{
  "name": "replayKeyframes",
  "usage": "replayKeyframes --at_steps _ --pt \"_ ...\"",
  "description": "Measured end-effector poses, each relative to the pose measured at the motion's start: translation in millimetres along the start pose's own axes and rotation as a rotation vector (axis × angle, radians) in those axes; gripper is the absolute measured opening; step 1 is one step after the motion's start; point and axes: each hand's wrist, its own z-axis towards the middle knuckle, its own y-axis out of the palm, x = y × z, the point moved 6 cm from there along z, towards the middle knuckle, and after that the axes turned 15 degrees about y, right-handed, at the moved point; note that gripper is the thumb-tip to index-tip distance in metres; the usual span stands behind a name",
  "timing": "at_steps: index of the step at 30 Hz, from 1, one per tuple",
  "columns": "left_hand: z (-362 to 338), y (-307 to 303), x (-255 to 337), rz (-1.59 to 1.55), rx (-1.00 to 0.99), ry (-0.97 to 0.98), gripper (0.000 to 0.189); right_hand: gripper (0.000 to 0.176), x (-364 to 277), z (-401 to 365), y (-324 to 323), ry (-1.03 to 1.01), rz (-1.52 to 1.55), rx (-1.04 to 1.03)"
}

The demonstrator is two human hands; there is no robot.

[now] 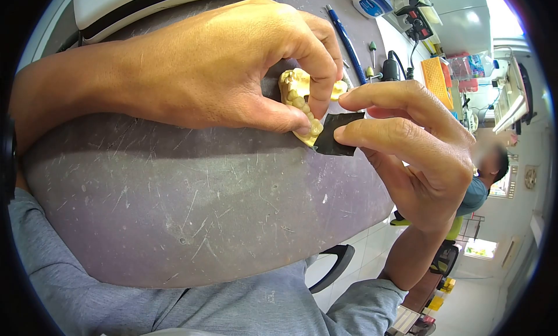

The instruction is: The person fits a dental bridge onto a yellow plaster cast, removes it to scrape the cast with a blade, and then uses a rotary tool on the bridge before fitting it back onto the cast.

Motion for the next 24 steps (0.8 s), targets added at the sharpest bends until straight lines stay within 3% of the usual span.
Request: replayKeyframes --at_steps 11,14,24 --pt "0.2 0.9 -0.2 -0.030 -0.012 -0.078 0.027 0.023 -1.1 1.2 1.0 -0.002 -0.009 -0.010" --pt "-0.7 1.0 -1.0 0.002 0.014 0.013 0.028 0.022 -1.9 1.8 1.6 0.004 -0.013 -0.006" --pt "0.6 1.0 1.4 -0.008 -0.030 -0.030 0.027 0.021 -0.8 1.3 1.4 0.019 -0.024 -0.007"
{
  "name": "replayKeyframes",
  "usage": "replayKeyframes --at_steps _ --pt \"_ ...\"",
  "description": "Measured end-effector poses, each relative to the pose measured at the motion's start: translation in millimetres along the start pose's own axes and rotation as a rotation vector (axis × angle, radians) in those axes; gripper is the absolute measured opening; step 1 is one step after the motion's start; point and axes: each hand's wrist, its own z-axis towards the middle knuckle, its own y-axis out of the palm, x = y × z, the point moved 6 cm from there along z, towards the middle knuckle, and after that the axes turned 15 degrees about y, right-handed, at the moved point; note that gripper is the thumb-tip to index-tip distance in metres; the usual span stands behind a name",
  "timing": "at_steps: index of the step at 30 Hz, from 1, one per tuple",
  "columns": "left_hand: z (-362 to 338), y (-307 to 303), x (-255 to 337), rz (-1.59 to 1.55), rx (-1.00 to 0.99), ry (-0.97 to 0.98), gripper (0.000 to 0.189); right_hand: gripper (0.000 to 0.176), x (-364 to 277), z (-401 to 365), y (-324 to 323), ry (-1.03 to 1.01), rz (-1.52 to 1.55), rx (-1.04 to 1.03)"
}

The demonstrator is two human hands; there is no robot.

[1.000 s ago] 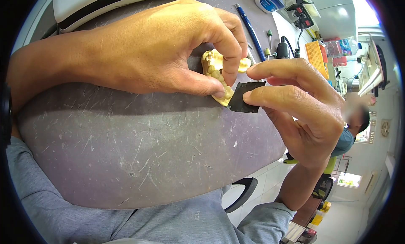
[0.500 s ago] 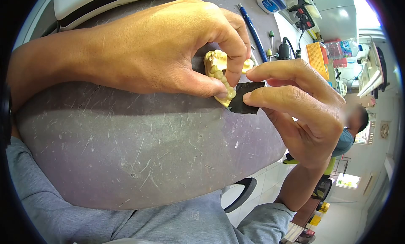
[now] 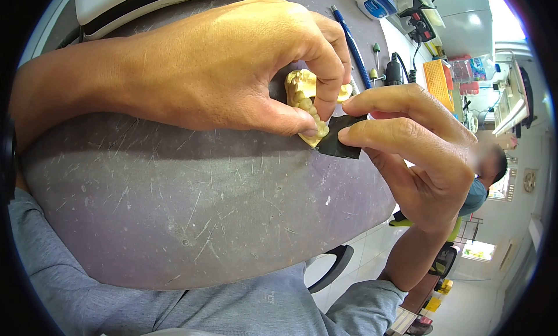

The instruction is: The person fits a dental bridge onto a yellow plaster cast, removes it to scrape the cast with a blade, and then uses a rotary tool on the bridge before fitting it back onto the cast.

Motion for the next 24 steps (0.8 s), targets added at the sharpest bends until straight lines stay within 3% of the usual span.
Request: replayKeyframes --at_steps 16,18,20,24 --pt "1.0 0.8 -3.2 0.021 0.029 0.034 0.025 0.018 2.1 0.4 0.5 0.019 0.009 -0.005" --pt "1.9 -6.0 7.2 0.012 0.016 0.019 0.025 0.024 2.4 -1.0 1.2 -0.026 0.016 -0.063" --pt "-2.2 -14.7 21.2 -0.063 -0.090 -0.187 0.025 0.030 4.5 0.0 0.3 -0.039 0.014 -0.008" --pt "0.8 -7.4 7.8 -0.034 -0.041 -0.091 0.024 0.052 8.6 -5.1 -3.8 0.010 0.018 0.186"
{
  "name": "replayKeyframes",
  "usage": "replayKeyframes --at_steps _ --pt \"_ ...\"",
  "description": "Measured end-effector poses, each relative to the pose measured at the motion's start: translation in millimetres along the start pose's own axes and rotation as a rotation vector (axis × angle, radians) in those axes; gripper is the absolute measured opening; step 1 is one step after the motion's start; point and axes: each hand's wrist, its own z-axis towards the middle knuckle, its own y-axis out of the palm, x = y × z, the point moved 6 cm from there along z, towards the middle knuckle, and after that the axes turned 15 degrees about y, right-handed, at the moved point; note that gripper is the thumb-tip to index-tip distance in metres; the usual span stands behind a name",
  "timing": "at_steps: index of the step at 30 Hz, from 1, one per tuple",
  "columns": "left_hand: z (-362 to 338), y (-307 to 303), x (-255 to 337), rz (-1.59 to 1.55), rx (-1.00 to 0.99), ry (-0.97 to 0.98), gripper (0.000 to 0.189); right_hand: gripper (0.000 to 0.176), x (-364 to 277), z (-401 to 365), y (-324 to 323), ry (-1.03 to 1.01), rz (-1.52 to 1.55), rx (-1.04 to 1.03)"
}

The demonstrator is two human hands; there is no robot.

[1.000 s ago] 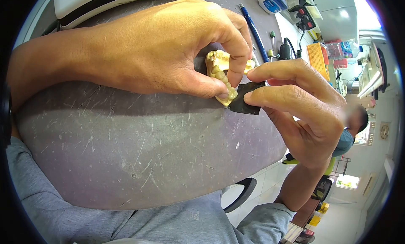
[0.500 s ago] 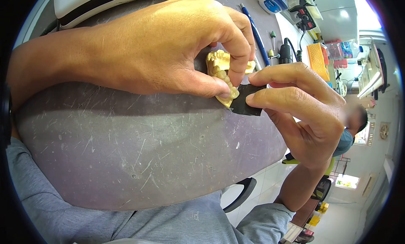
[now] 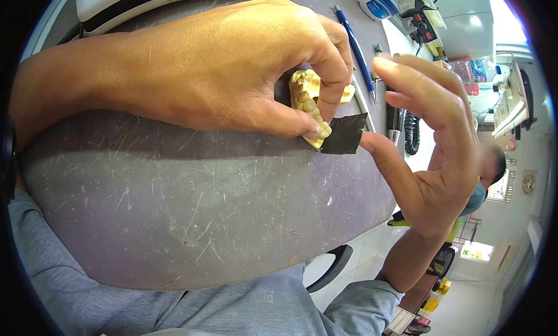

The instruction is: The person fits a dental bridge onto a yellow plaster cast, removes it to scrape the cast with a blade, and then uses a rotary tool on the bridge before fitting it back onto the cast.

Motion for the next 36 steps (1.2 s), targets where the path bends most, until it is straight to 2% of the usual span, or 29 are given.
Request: replayKeyframes --at_steps 2,4,7,12,14,15,17,18,20,21,23,24,26,27,29,30,32,36 --pt "0.2 3.2 -6.6 -0.002 0.015 0.034 0.024 0.056 3.2 -5.2 -3.1 -0.002 0.013 0.002" --pt "1.3 6.0 -9.9 -0.005 0.015 0.047 0.024 0.057 9.6 -10.0 -2.8 0.133 0.025 -0.056" --pt "2.4 7.6 -11.5 -0.034 -0.008 0.020 0.025 0.052 10.4 -10.8 3.4 0.215 0.100 -0.117" --pt "0.8 8.8 -17.3 -0.065 -0.012 0.002 0.026 0.051 9.2 -13.9 12.1 0.169 0.110 -0.150" --pt "-1.2 2.3 -14.7 -0.013 0.065 0.178 0.026 0.052 10.5 -15.5 14.8 0.165 0.102 -0.178" --pt "2.4 -14.3 -9.3 -0.011 0.064 0.178 0.026 0.051 10.7 -15.9 15.4 0.150 0.110 -0.170" --pt "8.3 -33.5 6.0 -0.455 -0.252 0.030 0.027 0.050 11.1 -16.1 15.9 0.138 0.119 -0.162" --pt "6.0 -27.9 6.3 -0.457 -0.255 0.029 0.027 0.048 11.4 -15.9 16.3 0.148 0.126 -0.162" --pt "2.1 -18.3 16.2 -0.114 -0.214 0.218 0.019 0.045 11.5 -15.5 16.3 0.162 0.135 -0.163" --pt "5.0 -17.8 18.3 -0.116 -0.217 0.218 0.019 0.042 10.6 -14.9 15.7 0.158 0.125 -0.161" --pt "11.0 -16.0 11.9 -0.155 -0.247 0.007 0.019 0.039 9.4 -13.3 16.2 0.155 0.113 -0.160" --pt "6.3 -11.6 15.0 -0.156 -0.246 0.008 0.019 0.034 8.1 -11.4 15.7 0.150 0.103 -0.122" --pt "-5.5 -18.5 28.2 0.045 0.088 0.212 0.020 0.031 5.9 -9.1 13.9 0.141 0.092 -0.087" --pt "-8.0 -14.9 15.9 0.046 0.091 0.211 0.020 0.029 4.7 -8.4 13.6 0.139 0.081 -0.093" --pt "-13.1 -14.7 10.5 -0.088 0.135 0.594 0.020 0.027 3.6 -7.7 13.8 0.133 0.070 -0.101" --pt "-9.3 -12.9 14.9 -0.086 0.136 0.593 0.020 0.026 4.6 -8.2 13.7 0.134 0.072 -0.093" --pt "4.5 5.5 -7.6 -0.017 -0.071 -0.018 0.025 0.025 5.1 -8.2 14.3 0.136 0.078 -0.086" --pt "7.2 8.9 -9.1 0.029 -0.104 0.012 0.026 0.021 1.9 -6.6 13.9 0.119 0.070 -0.086"
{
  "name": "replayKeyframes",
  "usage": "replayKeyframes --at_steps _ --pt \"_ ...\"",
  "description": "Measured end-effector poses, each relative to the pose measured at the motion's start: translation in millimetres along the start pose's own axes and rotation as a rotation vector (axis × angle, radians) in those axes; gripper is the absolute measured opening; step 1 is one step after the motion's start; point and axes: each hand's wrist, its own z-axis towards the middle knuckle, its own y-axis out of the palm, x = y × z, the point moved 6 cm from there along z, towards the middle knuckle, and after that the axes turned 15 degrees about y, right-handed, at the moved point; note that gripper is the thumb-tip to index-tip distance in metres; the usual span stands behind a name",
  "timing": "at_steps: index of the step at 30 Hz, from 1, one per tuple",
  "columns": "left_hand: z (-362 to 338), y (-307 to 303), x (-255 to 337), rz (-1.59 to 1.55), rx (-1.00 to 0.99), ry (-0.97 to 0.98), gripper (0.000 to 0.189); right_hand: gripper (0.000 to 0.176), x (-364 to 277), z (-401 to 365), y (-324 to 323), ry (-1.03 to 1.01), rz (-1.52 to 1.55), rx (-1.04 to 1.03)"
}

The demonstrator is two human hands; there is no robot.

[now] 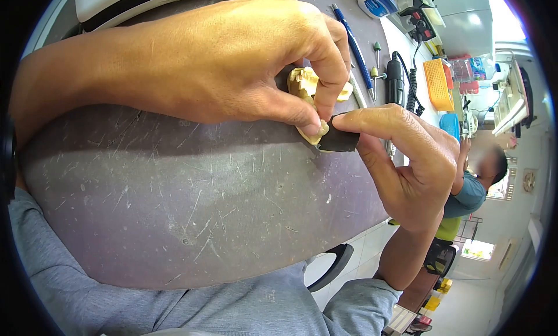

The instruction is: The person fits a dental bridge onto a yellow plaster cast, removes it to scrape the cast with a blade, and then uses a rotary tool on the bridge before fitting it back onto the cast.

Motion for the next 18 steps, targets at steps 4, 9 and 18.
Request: replayKeyframes --at_steps 4,9,18 --pt "-2.5 -1.4 0.3 0.007 0.058 0.001 0.026 0.021 -3.2 0.1 0.1 -0.014 -0.017 0.017" --pt "-2.5 -0.4 0.5 0.016 0.050 0.023 0.027 0.019 -0.9 -0.6 0.2 0.002 -0.005 0.019" --pt "-2.0 -0.4 1.4 0.011 0.038 0.030 0.027 0.017 7.0 -3.1 2.8 0.050 0.021 0.054"
